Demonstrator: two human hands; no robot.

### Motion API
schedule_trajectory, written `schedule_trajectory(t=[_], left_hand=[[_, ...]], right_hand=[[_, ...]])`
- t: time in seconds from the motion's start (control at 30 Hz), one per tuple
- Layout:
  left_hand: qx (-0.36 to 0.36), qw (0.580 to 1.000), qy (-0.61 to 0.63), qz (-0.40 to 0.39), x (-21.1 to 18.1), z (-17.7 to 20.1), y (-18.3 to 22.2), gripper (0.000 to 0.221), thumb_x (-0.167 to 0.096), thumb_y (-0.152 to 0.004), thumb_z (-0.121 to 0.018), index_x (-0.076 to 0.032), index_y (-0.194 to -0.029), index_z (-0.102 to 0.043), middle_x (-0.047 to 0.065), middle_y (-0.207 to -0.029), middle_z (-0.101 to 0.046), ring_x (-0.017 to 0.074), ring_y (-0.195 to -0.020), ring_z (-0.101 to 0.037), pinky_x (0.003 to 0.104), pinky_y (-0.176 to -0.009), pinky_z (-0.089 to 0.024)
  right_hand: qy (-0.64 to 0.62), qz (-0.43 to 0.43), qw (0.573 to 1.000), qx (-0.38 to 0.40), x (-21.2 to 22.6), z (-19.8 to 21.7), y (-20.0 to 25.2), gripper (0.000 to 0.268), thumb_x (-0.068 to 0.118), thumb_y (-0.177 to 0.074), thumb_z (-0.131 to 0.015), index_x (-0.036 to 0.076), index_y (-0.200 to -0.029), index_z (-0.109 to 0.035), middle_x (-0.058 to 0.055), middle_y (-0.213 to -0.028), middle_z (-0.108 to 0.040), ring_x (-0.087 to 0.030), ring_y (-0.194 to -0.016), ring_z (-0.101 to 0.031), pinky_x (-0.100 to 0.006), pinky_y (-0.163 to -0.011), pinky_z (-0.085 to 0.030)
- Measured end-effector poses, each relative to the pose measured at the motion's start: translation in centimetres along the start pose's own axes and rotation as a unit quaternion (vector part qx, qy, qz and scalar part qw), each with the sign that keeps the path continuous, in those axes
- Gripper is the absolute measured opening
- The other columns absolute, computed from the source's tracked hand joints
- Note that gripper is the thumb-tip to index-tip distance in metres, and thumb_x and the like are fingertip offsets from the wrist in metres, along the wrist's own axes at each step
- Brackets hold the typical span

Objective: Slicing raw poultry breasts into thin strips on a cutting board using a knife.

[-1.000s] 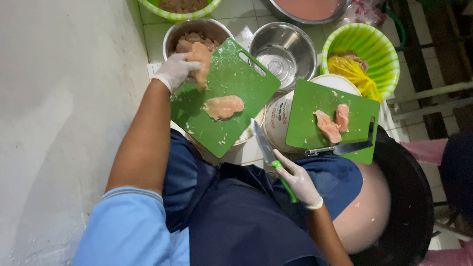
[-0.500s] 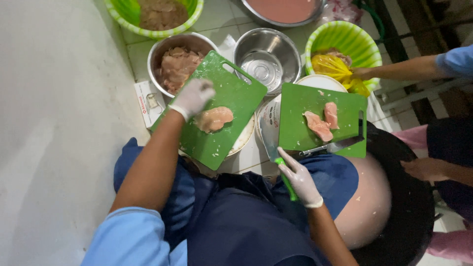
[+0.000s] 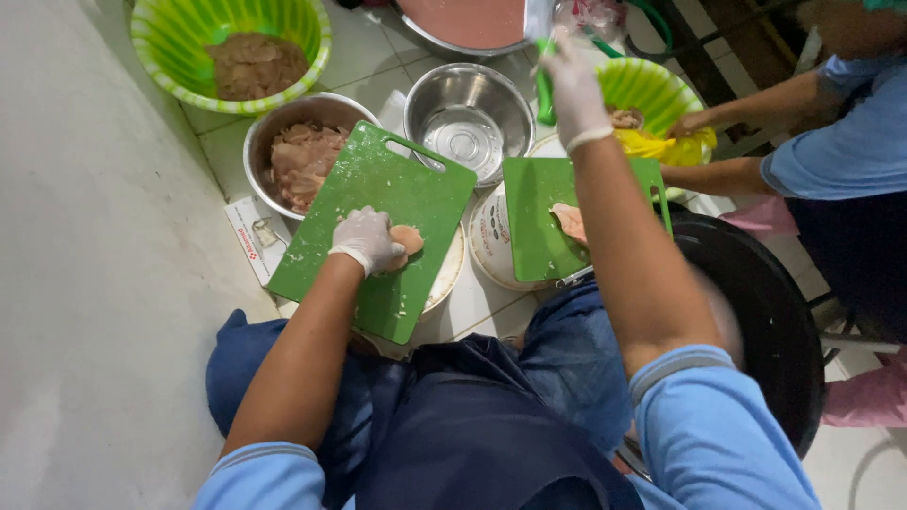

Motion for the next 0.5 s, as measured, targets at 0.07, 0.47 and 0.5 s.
schedule_trajectory(t=[0.07,0.47,0.5], left_hand=[[-0.013,1.0,0.003,-0.028,0.2,-0.4,-0.5,0.038,-0.036,-0.078,-0.06,-0.009,-0.104,-0.068,0.017,-0.112,-0.061,0.0362,-0.108,-0.056,0.048,-0.087,-0.049],[0.004,0.992,0.115,-0.061,2.6,-3.6,-2.8,0.044,-0.045,-0.072,-0.074,-0.02,-0.106,-0.062,0.009,-0.108,-0.071,0.03,-0.11,-0.066,0.044,-0.093,-0.051],[0.019,0.997,0.041,-0.068,1.5,-3.3,-1.9,0.044,-0.044,-0.072,-0.073,-0.019,-0.108,-0.063,0.009,-0.109,-0.071,0.0286,-0.11,-0.066,0.044,-0.095,-0.051]], right_hand=[[-0.089,0.026,0.995,-0.023,-3.6,1.4,-3.9,0.057,0.018,-0.094,-0.052,0.003,-0.146,-0.036,-0.009,-0.155,-0.035,-0.019,-0.134,-0.041,-0.032,-0.105,-0.039],[-0.149,-0.176,0.967,0.11,-15.4,-1.7,17.8,0.053,0.018,-0.09,-0.061,0.019,-0.143,-0.054,-0.009,-0.087,-0.068,-0.014,-0.067,-0.065,-0.028,-0.055,-0.055],[-0.134,-0.197,0.964,0.119,-16.3,-1.5,19.3,0.053,0.014,-0.09,-0.059,0.018,-0.143,-0.055,-0.008,-0.09,-0.068,-0.015,-0.073,-0.068,-0.029,-0.058,-0.057]])
Point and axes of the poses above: each hand's wrist, its own y-axis away from the middle knuckle, its own z-axis out of the back of the hand, x = y × z, the point moved 5 cm from there along -y, towards the middle knuckle
